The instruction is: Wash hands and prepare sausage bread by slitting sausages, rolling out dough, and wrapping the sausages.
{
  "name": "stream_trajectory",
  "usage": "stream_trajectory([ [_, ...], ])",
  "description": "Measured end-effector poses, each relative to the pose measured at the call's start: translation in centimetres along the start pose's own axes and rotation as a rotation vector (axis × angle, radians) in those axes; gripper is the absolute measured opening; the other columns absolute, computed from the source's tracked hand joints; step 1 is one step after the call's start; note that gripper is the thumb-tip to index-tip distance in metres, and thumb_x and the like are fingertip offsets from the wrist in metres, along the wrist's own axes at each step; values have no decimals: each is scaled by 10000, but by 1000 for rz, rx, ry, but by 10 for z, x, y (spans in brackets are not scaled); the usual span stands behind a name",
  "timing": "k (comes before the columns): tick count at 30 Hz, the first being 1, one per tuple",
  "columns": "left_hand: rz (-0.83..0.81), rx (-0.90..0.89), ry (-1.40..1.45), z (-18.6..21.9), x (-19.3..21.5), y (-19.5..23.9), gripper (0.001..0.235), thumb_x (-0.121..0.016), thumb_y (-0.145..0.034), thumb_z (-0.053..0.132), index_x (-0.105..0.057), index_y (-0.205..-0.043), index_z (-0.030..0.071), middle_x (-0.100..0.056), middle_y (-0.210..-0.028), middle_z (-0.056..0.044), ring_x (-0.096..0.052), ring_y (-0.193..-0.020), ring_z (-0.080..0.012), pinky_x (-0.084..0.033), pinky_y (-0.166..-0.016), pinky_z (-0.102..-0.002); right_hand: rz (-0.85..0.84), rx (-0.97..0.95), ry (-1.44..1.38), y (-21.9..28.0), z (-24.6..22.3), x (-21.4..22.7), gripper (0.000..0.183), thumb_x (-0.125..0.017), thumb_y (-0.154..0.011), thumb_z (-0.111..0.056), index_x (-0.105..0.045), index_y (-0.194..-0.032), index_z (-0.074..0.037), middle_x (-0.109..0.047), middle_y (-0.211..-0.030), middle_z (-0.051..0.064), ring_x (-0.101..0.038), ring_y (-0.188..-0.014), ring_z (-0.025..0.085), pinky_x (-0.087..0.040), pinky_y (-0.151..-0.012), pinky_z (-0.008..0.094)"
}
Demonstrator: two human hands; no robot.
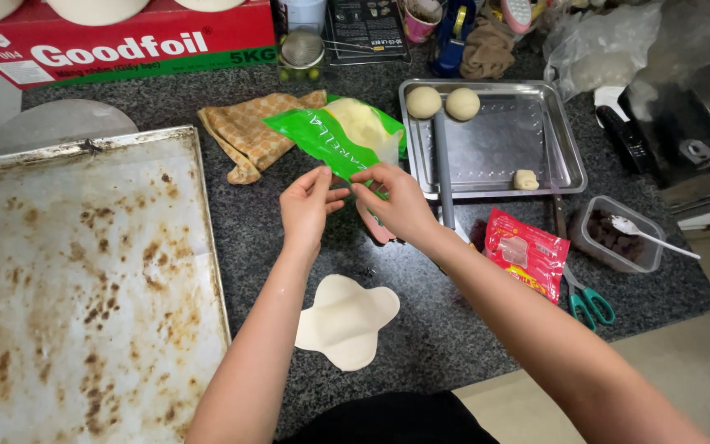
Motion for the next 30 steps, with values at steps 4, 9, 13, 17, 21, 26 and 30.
stream_trajectory([
  [4, -23, -2, 9, -5, 0, -3, 328, -627, -1014, 240, -688, -1240, 10, -757, -1060, -88, -749, -820, -156, -584, -657, -265, 2, 75, 31, -12, -11, -3, 232, -731, -918, -190, -746, -1088, -33, -687, -991, 96, -680, -819, 195, -543, -724, 322],
  [9, -6, -3, 2, -14, 2, -10, 320, -631, -1023, 248, -700, -1241, 23, -749, -1052, -76, -733, -822, -149, -590, -675, -280, -9, 116, 77, -29, -15, -11, 264, -757, -897, -207, -742, -1093, -32, -677, -998, 111, -691, -830, 212, -553, -741, 335],
  [13, 10, 1, -3, -13, 3, -11, 312, -618, -1017, 262, -697, -1228, 46, -755, -1027, -60, -740, -822, -146, -586, -668, -277, -22, 103, 87, -35, -16, -15, 274, -760, -894, -219, -750, -1098, -37, -691, -985, 115, -692, -804, 214, -558, -727, 337],
  [17, 17, -3, -14, -12, 5, -12, 313, -623, -1014, 271, -701, -1217, 44, -763, -1003, -61, -744, -810, -157, -576, -661, -278, -35, 88, 98, -38, -13, -16, 262, -767, -890, -220, -762, -1075, -35, -697, -976, 113, -688, -776, 202, -557, -712, 330],
  [21, 12, -19, -18, -9, 5, -10, 311, -628, -1017, 274, -705, -1204, 38, -760, -1011, -63, -744, -822, -155, -581, -668, -274, -67, 59, 62, -40, -4, -19, 264, -769, -888, -213, -763, -1084, -36, -692, -969, 105, -681, -762, 179, -554, -705, 316],
  [26, 39, 8, -60, -7, 7, -12, 256, -648, -985, 217, -726, -1127, 19, -776, -957, -60, -745, -773, -149, -561, -635, -251, -123, 34, 27, -40, 8, -23, 272, -761, -900, -195, -761, -1126, -44, -697, -976, 91, -679, -779, 153, -549, -715, 301],
  [30, 47, 50, -123, 2, 7, -14, 251, -668, -968, 214, -743, -1080, 3, -779, -918, -59, -744, -742, -142, -548, -615, -242, -150, 36, 10, -38, 8, -26, 272, -745, -907, -189, -758, -1140, -48, -702, -986, 96, -692, -806, 161, -554, -733, 304],
])
Point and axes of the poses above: each hand's wrist, its own y-axis away from the middle knuckle, its own x-axis out of the back of the hand, z = x × y, the point moved 8 cm from there along -y, towards the middle knuckle
